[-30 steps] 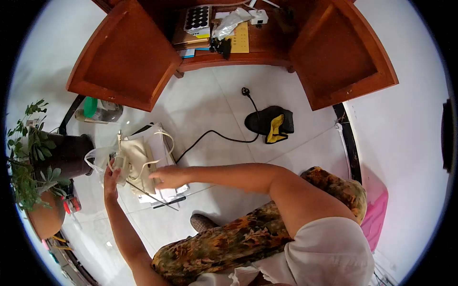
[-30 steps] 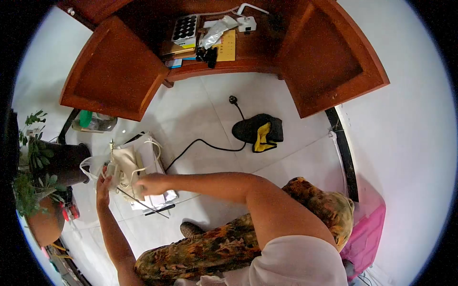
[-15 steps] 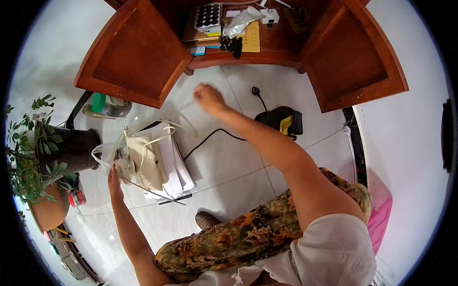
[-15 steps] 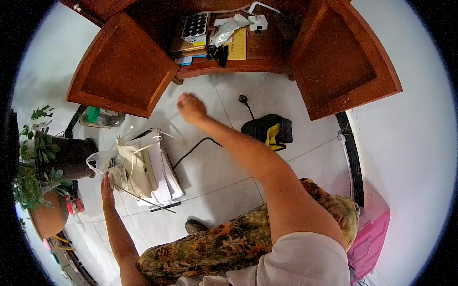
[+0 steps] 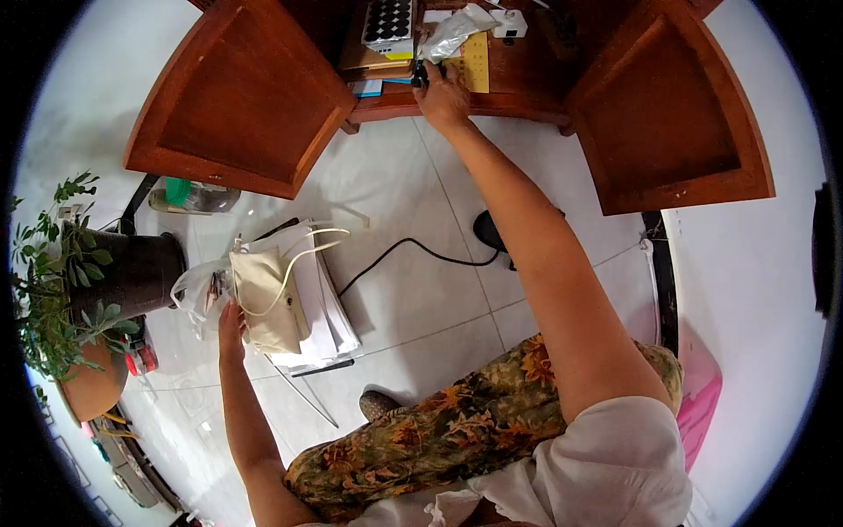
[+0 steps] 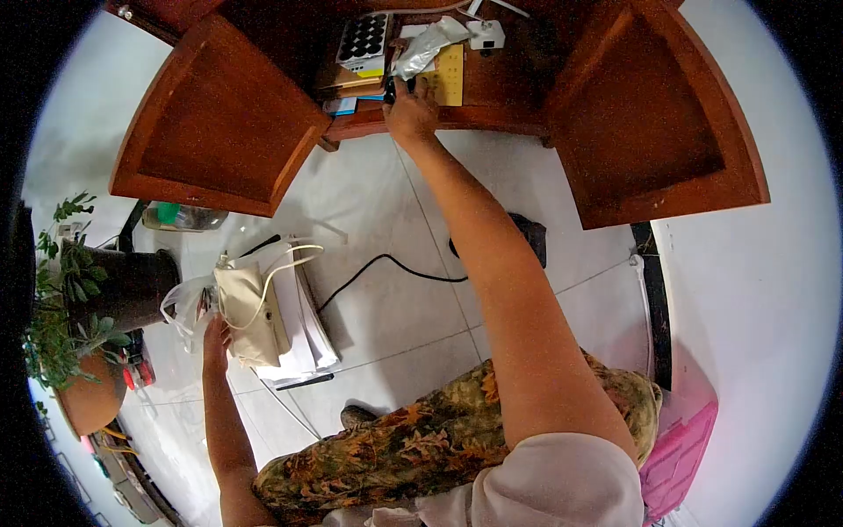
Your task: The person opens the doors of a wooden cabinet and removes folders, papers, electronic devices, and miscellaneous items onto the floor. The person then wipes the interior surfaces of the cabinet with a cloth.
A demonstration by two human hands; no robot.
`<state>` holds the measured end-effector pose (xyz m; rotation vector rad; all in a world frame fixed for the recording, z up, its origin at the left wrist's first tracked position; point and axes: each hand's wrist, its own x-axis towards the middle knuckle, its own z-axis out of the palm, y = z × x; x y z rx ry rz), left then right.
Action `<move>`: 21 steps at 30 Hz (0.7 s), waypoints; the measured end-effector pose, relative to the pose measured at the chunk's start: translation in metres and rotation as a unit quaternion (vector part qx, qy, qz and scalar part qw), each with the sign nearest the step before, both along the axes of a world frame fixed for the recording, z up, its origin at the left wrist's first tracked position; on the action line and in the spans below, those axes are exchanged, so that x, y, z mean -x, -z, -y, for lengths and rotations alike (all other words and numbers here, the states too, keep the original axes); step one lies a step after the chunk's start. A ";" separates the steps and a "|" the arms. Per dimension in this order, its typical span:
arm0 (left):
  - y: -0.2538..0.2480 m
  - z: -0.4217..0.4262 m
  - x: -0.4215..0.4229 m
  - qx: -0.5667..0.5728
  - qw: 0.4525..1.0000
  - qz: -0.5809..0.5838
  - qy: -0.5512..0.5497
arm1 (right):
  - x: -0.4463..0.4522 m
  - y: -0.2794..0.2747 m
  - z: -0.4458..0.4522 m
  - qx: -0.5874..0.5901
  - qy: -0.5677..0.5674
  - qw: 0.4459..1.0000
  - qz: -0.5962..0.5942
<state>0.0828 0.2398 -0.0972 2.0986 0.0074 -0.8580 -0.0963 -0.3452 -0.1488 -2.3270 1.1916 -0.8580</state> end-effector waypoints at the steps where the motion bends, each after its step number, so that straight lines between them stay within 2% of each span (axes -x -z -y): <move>1: 0.003 0.007 0.005 0.015 0.999 -0.006 -0.027 | -0.005 0.002 0.002 0.007 0.002 1.000 -0.005; 3: 0.005 0.017 0.012 0.022 1.000 0.004 -0.011 | -0.015 0.004 0.004 0.019 0.004 1.000 -0.016; 6: 0.007 0.021 0.015 0.033 0.999 0.018 0.008 | -0.022 0.010 0.003 0.060 0.033 0.990 -0.125; 9: 0.013 0.020 0.015 0.050 0.998 0.026 0.008 | -0.018 0.007 0.011 0.064 0.010 0.987 -0.147; 12: 0.017 0.020 0.018 0.063 0.997 0.035 -0.009 | -0.011 -0.002 0.019 0.003 -0.027 0.988 -0.154; 16: 0.015 0.022 0.019 0.039 0.999 0.036 -0.009 | -0.005 0.004 0.028 -0.003 -0.013 0.991 -0.135; 19: 0.015 0.022 0.020 0.046 0.998 0.038 -0.002 | -0.004 0.014 0.031 0.082 0.009 0.993 -0.090; 21: 0.016 0.022 0.019 0.053 0.997 0.047 0.000 | -0.001 0.013 0.037 0.051 0.005 0.997 0.054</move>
